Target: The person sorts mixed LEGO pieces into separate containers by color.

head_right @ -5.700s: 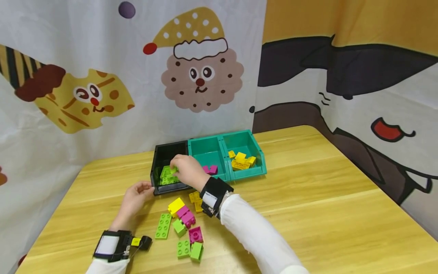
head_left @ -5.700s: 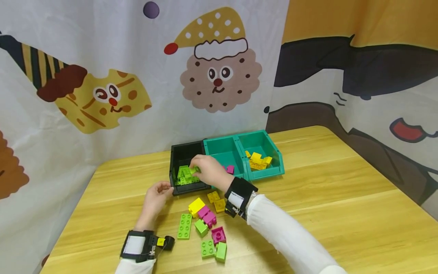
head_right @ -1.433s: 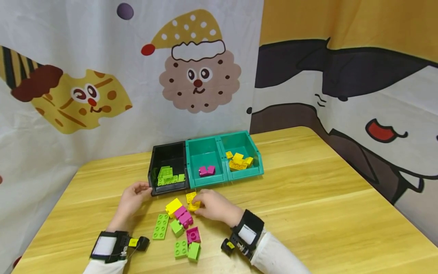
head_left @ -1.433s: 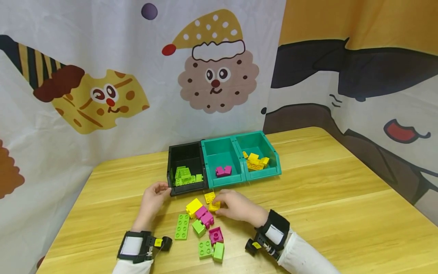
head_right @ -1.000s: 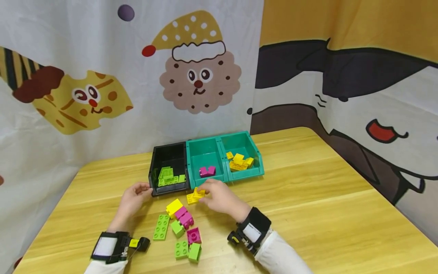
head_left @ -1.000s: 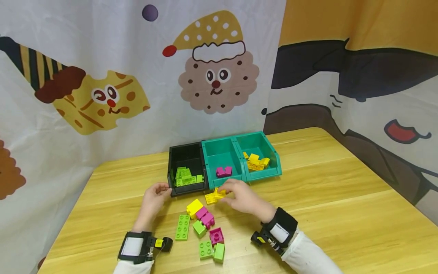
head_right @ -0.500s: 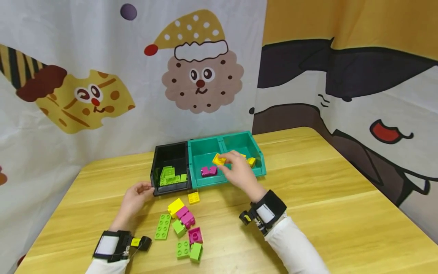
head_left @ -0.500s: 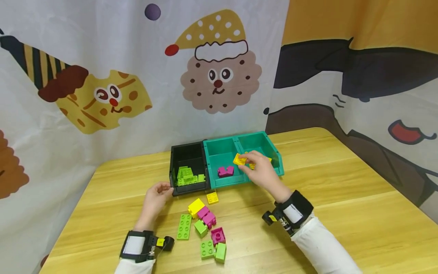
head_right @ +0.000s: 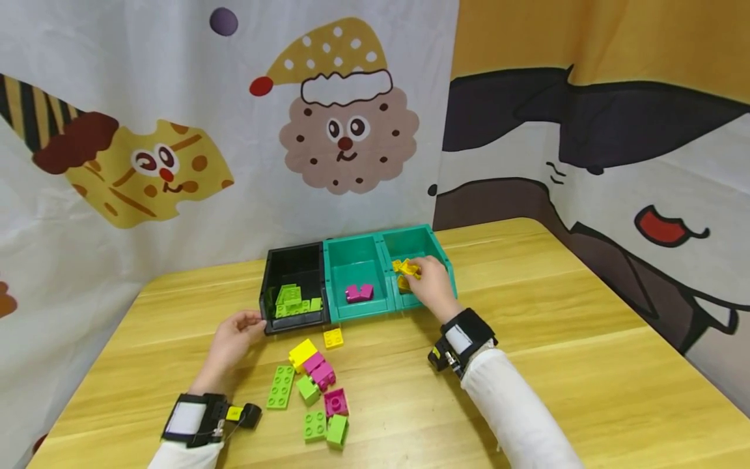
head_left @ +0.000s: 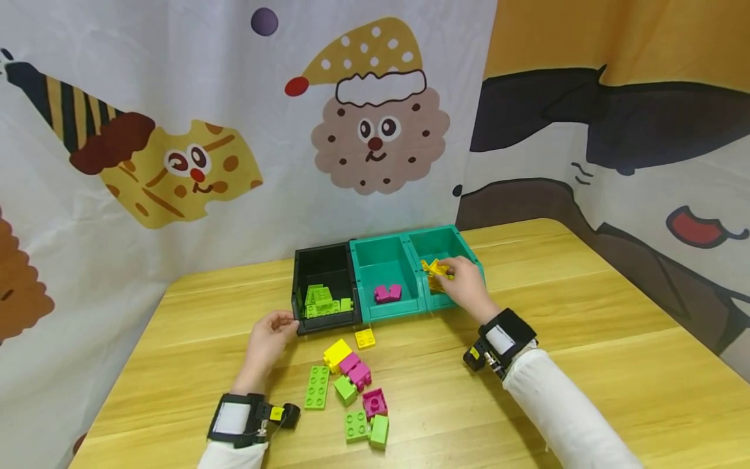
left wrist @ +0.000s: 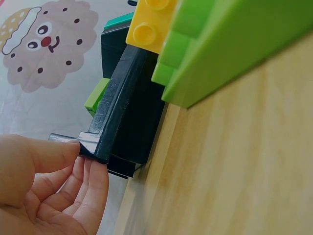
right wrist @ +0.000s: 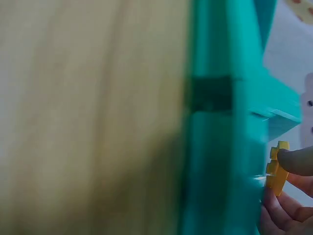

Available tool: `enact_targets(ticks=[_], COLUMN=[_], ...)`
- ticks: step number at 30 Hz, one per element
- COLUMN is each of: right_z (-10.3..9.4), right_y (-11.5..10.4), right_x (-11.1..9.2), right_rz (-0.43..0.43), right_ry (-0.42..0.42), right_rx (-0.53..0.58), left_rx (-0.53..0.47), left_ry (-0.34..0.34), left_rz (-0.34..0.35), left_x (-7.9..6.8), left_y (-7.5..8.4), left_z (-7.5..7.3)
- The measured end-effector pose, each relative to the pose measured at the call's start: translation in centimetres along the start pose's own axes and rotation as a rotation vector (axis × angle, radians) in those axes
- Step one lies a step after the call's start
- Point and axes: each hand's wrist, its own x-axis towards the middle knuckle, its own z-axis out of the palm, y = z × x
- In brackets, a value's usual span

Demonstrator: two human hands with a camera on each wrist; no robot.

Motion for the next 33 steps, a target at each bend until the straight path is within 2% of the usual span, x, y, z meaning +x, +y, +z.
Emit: enact_targets(ticks=[7,14,20,24,33], right_z=[0.7,0.8,0.8,0.7,0.1], right_y=[1.3,1.0,0.9,0.9,0.4], right_x=[0.1,0.2,0.1,0.1,-0.3], right_rz=[0.033,0.027,0.028,0.013,-0.038], right_ry=[-0.046,-0.125,-0.163,-0.160,-0.082], right_rx=[-0.036,-0.098,-0.106,-0.085,0.004], left_rx=[-0.016,-0.009,-0.011,-0.006,-0.008], left_ry=[0.003,0.000,-0.001,0.001,0.004], left_rz=[0.010,0.005,0.007,0.002,0.000], left_x=[0.0,0.0,0.0,0.0,0.0], left_y=[0.1,0.1,0.0,0.0,-0.1], left_z=[0.1,0.1,0.1,0.1,0.2])
